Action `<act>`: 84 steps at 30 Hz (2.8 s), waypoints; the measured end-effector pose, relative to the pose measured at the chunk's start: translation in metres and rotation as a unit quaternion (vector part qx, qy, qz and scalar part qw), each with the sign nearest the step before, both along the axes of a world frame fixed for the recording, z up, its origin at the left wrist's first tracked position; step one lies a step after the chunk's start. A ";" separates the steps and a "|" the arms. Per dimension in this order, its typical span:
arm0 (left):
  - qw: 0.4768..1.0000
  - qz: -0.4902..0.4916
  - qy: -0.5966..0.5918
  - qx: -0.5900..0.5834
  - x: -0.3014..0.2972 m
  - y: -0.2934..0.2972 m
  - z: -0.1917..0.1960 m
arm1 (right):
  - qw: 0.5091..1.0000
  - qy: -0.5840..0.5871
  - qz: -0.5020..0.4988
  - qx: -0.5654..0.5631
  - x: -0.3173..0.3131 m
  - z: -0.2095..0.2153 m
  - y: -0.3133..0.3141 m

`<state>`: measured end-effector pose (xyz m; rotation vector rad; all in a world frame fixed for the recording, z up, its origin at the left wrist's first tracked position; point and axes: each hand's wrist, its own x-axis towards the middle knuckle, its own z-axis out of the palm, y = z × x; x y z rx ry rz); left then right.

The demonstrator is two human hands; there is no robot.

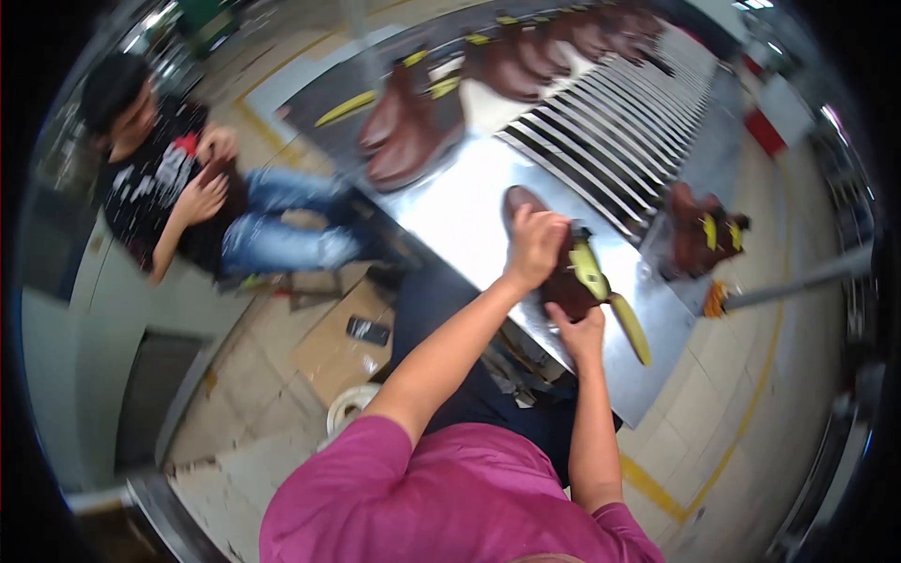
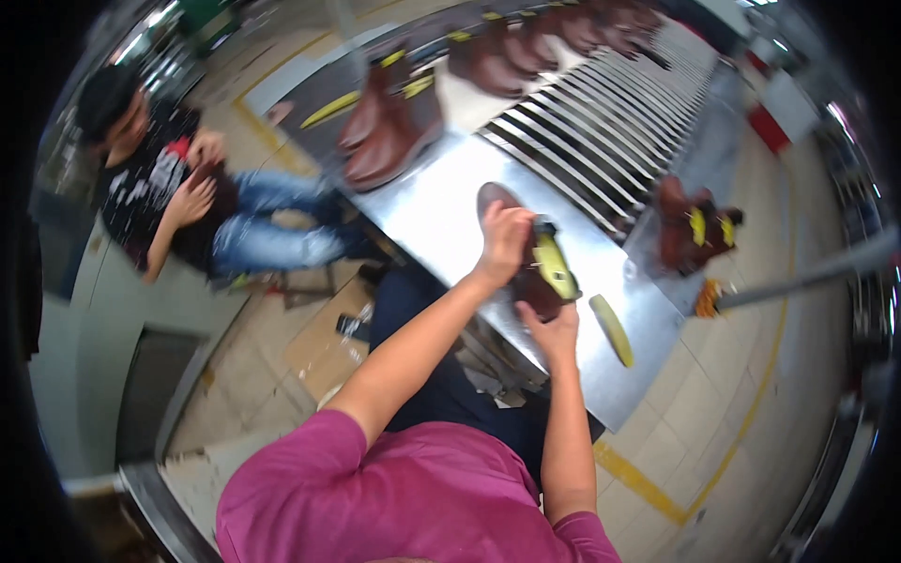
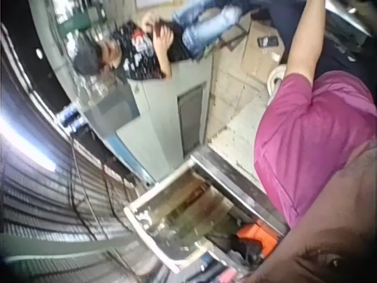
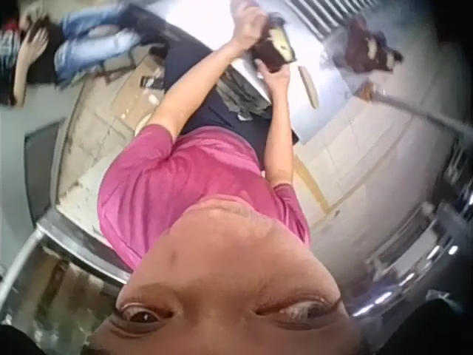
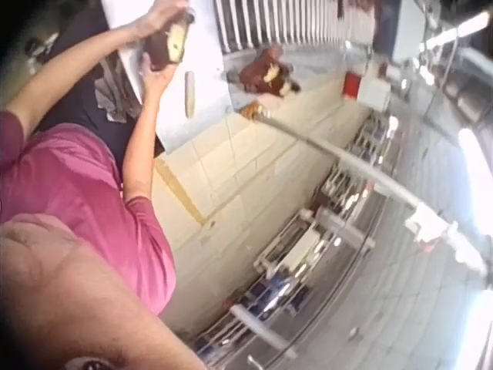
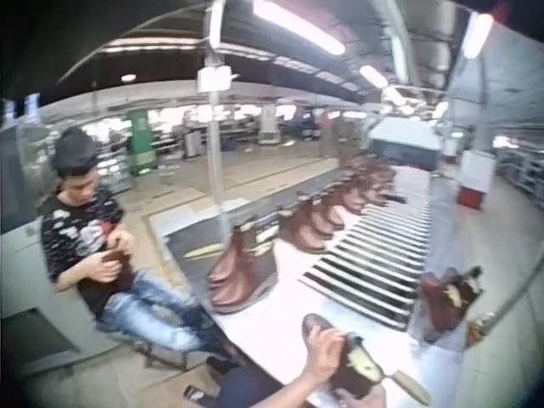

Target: Clean and polish leather boots at a manufacturing station.

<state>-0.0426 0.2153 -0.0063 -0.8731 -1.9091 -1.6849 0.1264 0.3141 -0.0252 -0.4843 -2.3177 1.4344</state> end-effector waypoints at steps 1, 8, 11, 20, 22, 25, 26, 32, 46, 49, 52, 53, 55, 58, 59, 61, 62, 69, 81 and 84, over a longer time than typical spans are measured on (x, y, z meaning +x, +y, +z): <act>1.000 -0.002 -0.021 -0.003 0.003 0.004 -0.002 | 1.000 0.017 -0.005 0.010 0.003 -0.007 0.006; 0.898 -0.092 -0.429 0.014 -0.073 0.009 0.066 | 0.963 0.188 -0.122 0.149 -0.052 0.117 -0.051; 0.834 -0.198 -0.478 0.192 -0.120 -0.004 0.086 | 0.948 0.230 -0.124 0.182 -0.090 0.137 -0.061; 0.801 -0.301 -0.483 0.187 -0.151 -0.006 0.080 | 0.938 0.265 -0.073 0.211 -0.113 0.132 -0.060; 0.787 -0.307 -0.505 0.178 -0.171 -0.015 0.075 | 0.933 0.271 -0.057 0.228 -0.117 0.138 -0.065; 0.785 -0.263 -0.516 0.221 -0.183 -0.013 0.071 | 0.939 0.259 -0.058 0.217 -0.123 0.142 -0.069; 0.786 -0.251 -0.521 0.217 -0.184 -0.011 0.071 | 0.939 0.261 -0.059 0.217 -0.124 0.142 -0.069; 0.812 -0.241 -0.495 0.192 -0.176 0.001 0.076 | 0.938 0.258 -0.082 0.215 -0.130 0.145 -0.062; 0.824 -0.200 -0.503 0.169 -0.173 -0.010 0.085 | 0.951 0.233 -0.149 0.135 -0.152 0.164 -0.077; 0.881 -0.022 -0.473 0.022 -0.173 -0.018 0.088 | 0.951 0.248 -0.146 0.110 -0.151 0.161 -0.082; 0.918 0.037 -0.313 0.242 -0.177 -0.037 0.108 | 0.953 0.252 -0.134 0.098 -0.153 0.160 -0.084; 0.926 0.002 -0.281 0.252 -0.172 -0.030 0.121 | 0.952 0.252 -0.140 0.104 -0.153 0.157 -0.080; 0.943 -0.113 -0.212 0.231 -0.157 -0.032 0.166 | 0.951 0.245 -0.152 0.111 -0.153 0.158 -0.083; 0.959 -0.218 -0.172 0.050 -0.152 -0.026 0.190 | 0.955 0.235 -0.142 0.113 -0.160 0.164 -0.086; 0.959 -0.201 -0.185 0.069 -0.157 -0.022 0.188 | 0.958 0.252 -0.106 0.082 -0.160 0.166 -0.082; 0.964 -0.163 -0.195 0.083 -0.164 -0.019 0.188 | 0.965 0.258 -0.039 0.022 -0.159 0.160 -0.070; 0.964 -0.161 -0.194 0.084 -0.167 -0.021 0.188 | 0.965 0.259 -0.037 0.023 -0.160 0.157 -0.068; 0.970 -0.113 -0.202 0.073 -0.164 -0.016 0.189 | 0.963 0.255 -0.007 0.087 -0.155 0.158 -0.057; 0.895 -0.323 -0.287 0.109 -0.175 -0.019 0.193 | 0.956 0.257 -0.053 0.131 -0.162 0.159 -0.058; 0.899 -0.301 -0.306 0.083 -0.175 -0.015 0.199 | 0.954 0.253 -0.067 0.149 -0.161 0.161 -0.058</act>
